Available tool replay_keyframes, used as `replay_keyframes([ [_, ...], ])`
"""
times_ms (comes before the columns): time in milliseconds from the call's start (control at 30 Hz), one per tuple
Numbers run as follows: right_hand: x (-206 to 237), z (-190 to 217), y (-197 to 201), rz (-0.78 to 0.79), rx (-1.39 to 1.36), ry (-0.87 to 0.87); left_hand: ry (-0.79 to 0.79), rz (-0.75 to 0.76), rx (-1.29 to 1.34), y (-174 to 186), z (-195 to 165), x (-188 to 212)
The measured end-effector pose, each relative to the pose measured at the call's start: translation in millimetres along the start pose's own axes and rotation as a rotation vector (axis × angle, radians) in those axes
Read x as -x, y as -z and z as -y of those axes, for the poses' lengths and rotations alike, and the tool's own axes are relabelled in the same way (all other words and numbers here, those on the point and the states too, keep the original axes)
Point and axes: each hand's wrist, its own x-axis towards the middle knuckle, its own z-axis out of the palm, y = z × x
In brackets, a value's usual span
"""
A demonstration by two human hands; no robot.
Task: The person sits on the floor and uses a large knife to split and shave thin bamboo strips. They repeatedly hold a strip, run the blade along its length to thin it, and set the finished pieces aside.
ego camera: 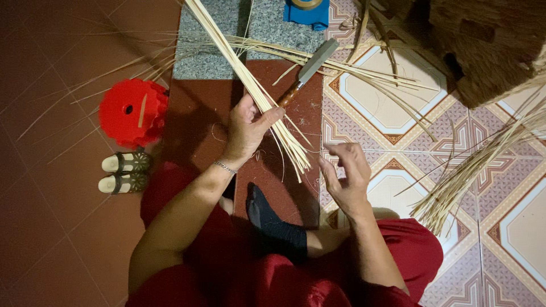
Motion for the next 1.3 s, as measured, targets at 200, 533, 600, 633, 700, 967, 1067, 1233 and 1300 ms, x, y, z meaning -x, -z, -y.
replay_keyframes([
  [200, 4, 6, -9, 0.116, -0.006, 0.092, 0.009, -0.02, 0.033, -11, 4, 2],
  [533, 0, -4, 4, 0.25, -0.074, -0.124, 0.115, -0.078, 0.077, -35, 2, -3],
  [600, -7, -4, 4, 0.292, -0.079, -0.124, 0.059, -0.07, 0.099, -36, 1, -7],
  [633, -9, -4, 3, 0.307, -0.08, -0.122, 0.034, -0.063, 0.11, -36, -1, -9],
  [700, -14, -4, 0, 0.336, -0.07, -0.119, 0.015, -0.027, 0.089, -33, -6, -12],
  [967, -30, -15, -15, 0.44, 0.03, -0.131, 0.164, 0.056, 0.028, -10, -33, -30],
  [1067, -38, -14, -17, 0.496, 0.006, -0.111, 0.185, 0.098, 0.085, -6, -38, -34],
  [1233, -38, -9, -1, 0.759, 0.011, -0.265, 0.028, 0.186, 0.066, -3, -36, -41],
  [1300, -36, -10, 10, 0.77, -0.014, -0.403, 0.153, 0.218, -0.151, -6, -33, -43],
])
